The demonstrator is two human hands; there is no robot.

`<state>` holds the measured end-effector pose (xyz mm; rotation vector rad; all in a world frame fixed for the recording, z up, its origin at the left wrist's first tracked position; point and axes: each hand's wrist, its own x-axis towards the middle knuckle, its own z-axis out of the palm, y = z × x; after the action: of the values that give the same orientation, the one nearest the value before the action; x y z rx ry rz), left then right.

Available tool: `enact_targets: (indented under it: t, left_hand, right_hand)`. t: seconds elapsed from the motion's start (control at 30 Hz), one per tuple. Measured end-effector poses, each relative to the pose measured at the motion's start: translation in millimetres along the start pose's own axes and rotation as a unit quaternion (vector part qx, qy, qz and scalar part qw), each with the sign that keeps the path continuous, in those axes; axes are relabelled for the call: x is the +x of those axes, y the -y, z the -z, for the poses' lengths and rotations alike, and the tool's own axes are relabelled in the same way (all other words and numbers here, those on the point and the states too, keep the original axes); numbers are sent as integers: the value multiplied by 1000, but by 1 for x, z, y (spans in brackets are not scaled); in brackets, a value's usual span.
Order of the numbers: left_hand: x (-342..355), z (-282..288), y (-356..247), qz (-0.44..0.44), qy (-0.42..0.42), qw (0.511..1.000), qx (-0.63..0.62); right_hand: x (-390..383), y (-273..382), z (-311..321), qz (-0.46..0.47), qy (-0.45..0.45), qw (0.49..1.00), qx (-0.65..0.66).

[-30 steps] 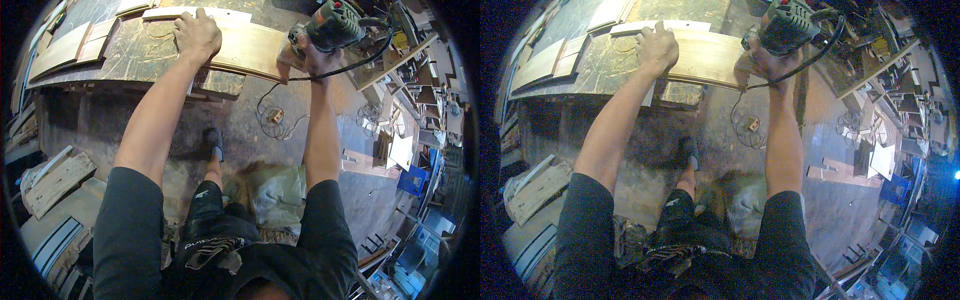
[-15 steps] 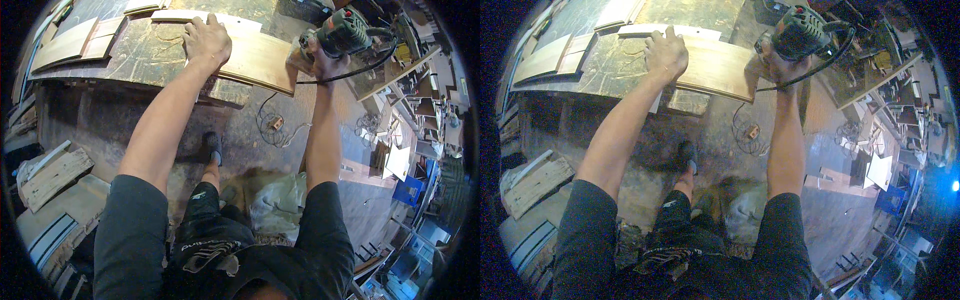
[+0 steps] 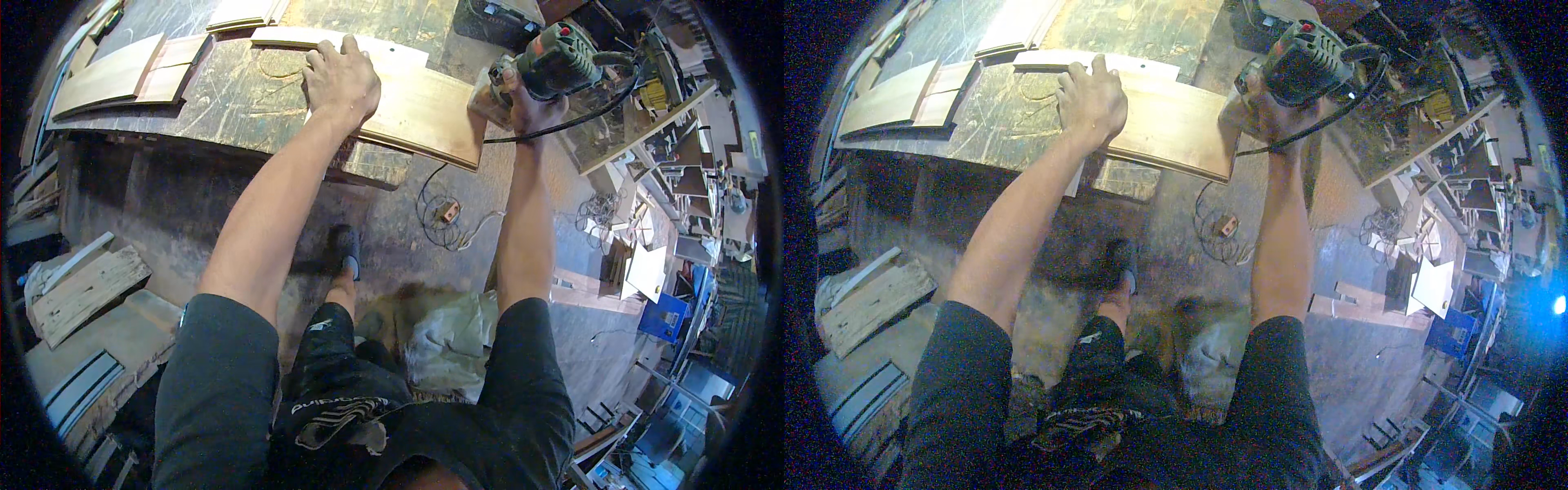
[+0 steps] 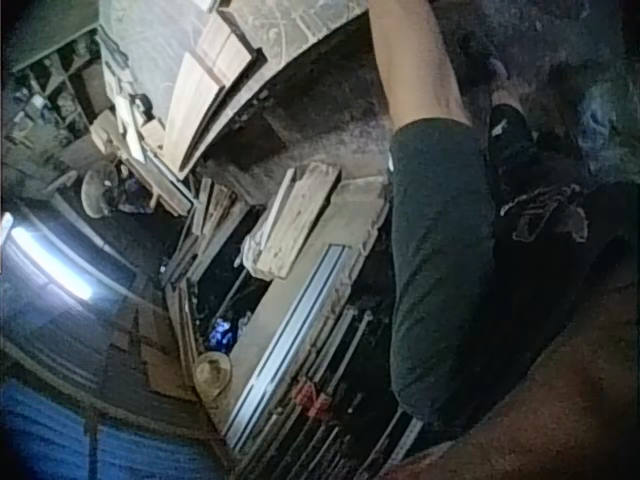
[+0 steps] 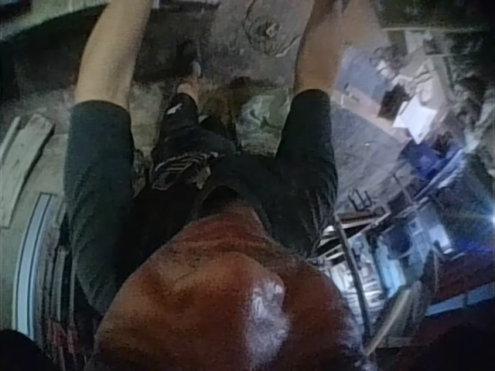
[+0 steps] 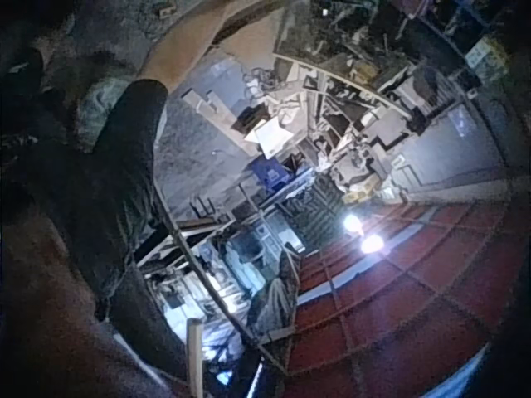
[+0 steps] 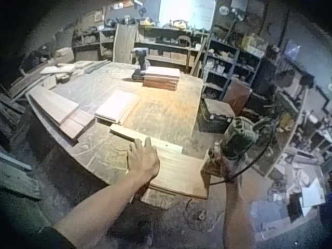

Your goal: The person places wooden blocks against a jig on the workbench and routs their edges using a handheld router, turning and swapping each piece by hand.

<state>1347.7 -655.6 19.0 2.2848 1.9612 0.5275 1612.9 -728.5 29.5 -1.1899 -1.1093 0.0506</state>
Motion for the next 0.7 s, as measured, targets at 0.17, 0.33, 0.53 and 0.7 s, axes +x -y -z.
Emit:
enact_targets:
  t: [0.17,0.33,0.53,0.7]
  left_hand:
    - [0,0,1,-14,-5,1000,7]
    - [1,3,0,-5,-11,1000,-14]
    - [-4,4,-5,-10,3,999,-34]
    - [-16,-9,-23,-196,-106,973,-68]
  right_hand:
    - [7,-14,-2,15,2,1000,0]
    - [15,-18,-7,-9,2,1000,0]
    - [31,3,23,52,-77,995,-23]
    - [26,50,110,73,-152,984,-54]
